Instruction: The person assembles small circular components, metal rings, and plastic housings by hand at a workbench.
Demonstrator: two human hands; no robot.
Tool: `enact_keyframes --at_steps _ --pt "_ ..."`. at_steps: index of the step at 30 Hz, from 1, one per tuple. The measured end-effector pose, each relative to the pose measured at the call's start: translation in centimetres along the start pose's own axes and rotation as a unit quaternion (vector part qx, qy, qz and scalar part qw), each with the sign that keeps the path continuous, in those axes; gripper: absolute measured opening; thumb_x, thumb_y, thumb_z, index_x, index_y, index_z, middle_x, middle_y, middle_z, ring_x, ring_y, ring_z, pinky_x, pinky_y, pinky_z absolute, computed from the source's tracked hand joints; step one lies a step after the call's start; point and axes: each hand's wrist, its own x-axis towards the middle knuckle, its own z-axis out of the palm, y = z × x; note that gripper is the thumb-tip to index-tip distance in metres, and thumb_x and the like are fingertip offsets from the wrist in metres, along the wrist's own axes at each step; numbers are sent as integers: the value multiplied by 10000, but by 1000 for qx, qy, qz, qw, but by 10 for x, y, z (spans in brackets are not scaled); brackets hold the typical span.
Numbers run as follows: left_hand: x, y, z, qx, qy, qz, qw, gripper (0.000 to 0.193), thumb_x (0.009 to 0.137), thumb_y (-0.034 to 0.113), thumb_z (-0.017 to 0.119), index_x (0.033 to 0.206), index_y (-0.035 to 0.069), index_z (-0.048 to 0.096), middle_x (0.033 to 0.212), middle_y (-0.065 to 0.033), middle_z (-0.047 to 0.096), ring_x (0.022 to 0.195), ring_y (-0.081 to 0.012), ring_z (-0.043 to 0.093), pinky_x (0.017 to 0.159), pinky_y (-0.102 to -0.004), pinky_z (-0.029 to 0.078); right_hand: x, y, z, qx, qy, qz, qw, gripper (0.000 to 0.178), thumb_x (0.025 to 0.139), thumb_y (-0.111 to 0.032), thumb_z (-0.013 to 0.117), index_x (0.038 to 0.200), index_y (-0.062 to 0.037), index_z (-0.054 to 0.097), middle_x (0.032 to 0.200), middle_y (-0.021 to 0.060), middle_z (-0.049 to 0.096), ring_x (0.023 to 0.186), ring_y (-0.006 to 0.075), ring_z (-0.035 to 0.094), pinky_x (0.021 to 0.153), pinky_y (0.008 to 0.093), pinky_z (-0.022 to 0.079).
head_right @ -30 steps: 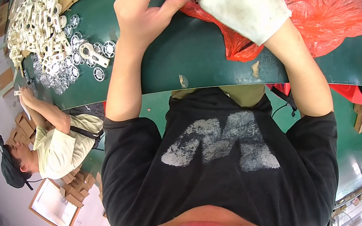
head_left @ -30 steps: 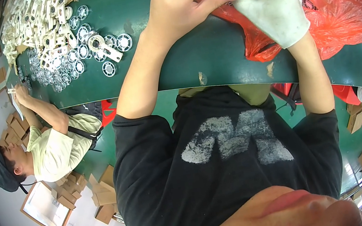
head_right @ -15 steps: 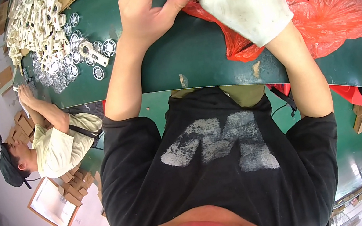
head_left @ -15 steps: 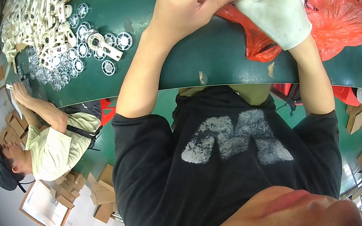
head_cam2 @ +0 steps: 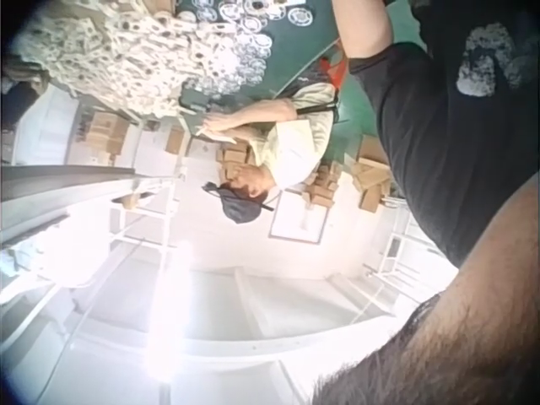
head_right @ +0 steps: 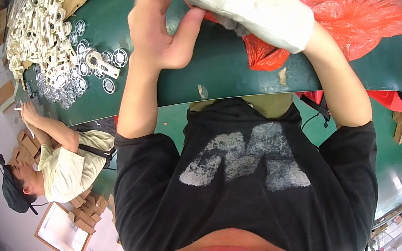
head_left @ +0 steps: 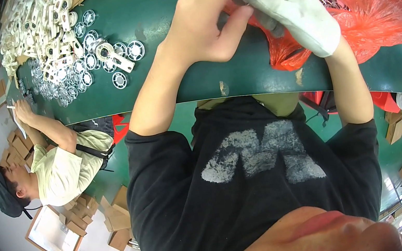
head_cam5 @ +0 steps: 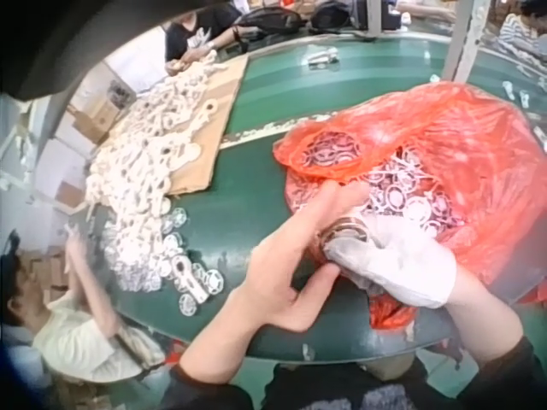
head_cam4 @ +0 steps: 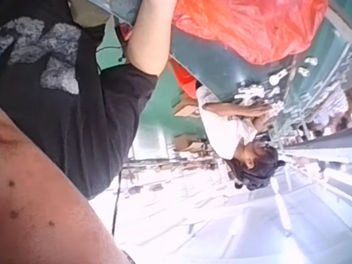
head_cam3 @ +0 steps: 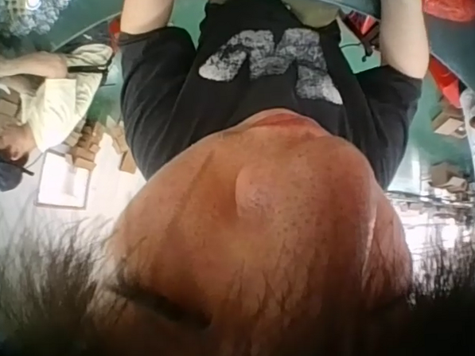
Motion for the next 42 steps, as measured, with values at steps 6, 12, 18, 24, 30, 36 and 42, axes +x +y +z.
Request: enact_keyframes --at_steps 6,12,18,24,30,36,42 --pt "-8 -30 8 -235 52 -103 965 534 958 139 729 1396 -94 531 1380 -225 619 1248 -268 618 1063 -371 474 5 10 20 -237 141 -195 941 321 1020 -296 640 1265 -90 667 1041 137 720 948 260 698 830 352 552" --pt "2 -57 -2 -78 -36 125 988 242 1003 77 664 1185 -81 686 1212 -170 717 1138 -231 673 987 -345 528 -1 0 25 -359 160 -138 909 318 1024 -325 630 1221 -82 686 1007 165 715 899 302 710 785 363 544" --pt "-4 -52 2 -219 12 -241 945 211 985 183 686 1157 75 744 1193 -78 722 1057 -173 700 841 -331 596 11 -8 14 -213 41 -72 973 332 989 -313 655 1168 -39 709 915 83 706 841 164 641 791 320 511" --pt "19 -27 -22 -54 44 -273 959 236 990 191 707 912 -23 767 775 -3 701 702 -63 596 671 -233 480 7 -25 14 -97 -13 40 994 346 949 -402 698 885 -62 678 694 -4 573 594 76 517 545 247 433" --pt "64 -91 -113 10 197 -346 917 370 1030 398 598 940 55 704 758 -25 656 597 -109 598 507 -249 445 -1 -27 17 -96 35 -7 995 420 1019 -348 594 1265 -18 678 724 6 576 620 80 526 577 237 449" --pt "102 -90 -128 89 325 -535 774 426 1026 289 610 1345 6 611 1248 -157 709 981 -265 738 759 -356 587 4 -12 15 -77 41 1 996 357 1039 -316 576 1218 -30 695 721 -20 581 644 54 508 580 219 394" --pt "-4 -73 -188 651 305 -272 640 485 846 261 749 1266 31 676 1164 -222 691 1146 -425 620 992 -523 495 2 -12 16 -68 36 3 997 382 1034 -327 583 1242 -21 679 749 -10 601 657 58 522 596 216 412"
